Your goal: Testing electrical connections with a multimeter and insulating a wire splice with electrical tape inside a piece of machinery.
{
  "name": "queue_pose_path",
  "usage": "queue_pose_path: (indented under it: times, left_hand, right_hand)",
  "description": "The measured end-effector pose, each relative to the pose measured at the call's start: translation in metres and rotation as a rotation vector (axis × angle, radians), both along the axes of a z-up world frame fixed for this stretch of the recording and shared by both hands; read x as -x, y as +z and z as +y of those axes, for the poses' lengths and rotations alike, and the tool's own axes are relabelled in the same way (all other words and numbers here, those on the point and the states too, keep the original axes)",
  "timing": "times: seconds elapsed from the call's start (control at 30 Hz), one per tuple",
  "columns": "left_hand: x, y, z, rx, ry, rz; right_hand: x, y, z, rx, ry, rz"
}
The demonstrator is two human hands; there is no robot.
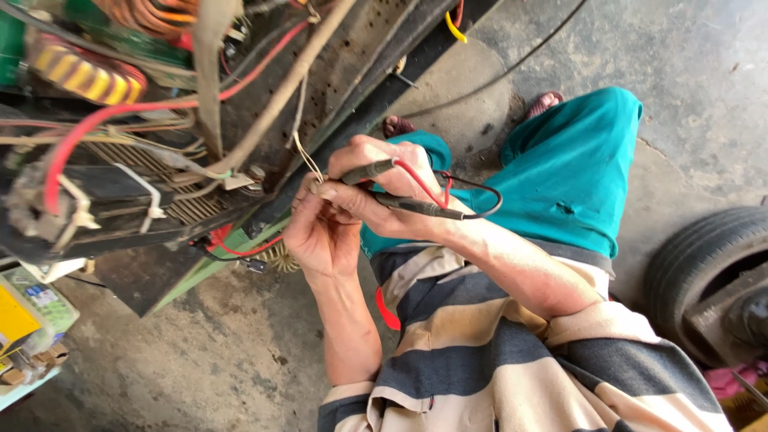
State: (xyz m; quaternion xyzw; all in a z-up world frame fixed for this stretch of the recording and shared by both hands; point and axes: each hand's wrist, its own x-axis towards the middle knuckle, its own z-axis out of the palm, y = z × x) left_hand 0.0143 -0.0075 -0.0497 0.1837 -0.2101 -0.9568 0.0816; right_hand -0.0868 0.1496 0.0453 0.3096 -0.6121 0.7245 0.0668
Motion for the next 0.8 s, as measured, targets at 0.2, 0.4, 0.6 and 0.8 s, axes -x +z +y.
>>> queue_pose_path:
  times: [0.2, 0.4, 0.6, 0.8]
  left_hand:
    - [0.001, -0.002, 0.001, 0.025, -0.015, 0.015]
    - [0.005, 0.001, 0.005, 0.049, -0.009, 0.009]
    - [0.008, 0.014, 0.012, 0.065, 0.002, 0.000]
    - [0.005, 0.009, 0.012, 0.046, 0.021, 0.006]
  right_hand:
    - [0.001, -0.002, 0.000, 0.042, 0.015, 0.010]
    - [0.001, -0.002, 0.002, 0.064, 0.021, -0.009]
    - [0.000, 0.000, 0.001, 0.085, -0.011, -0.011]
    - [0.005, 0.004, 0.002, 0.062, 0.045, 0.013]
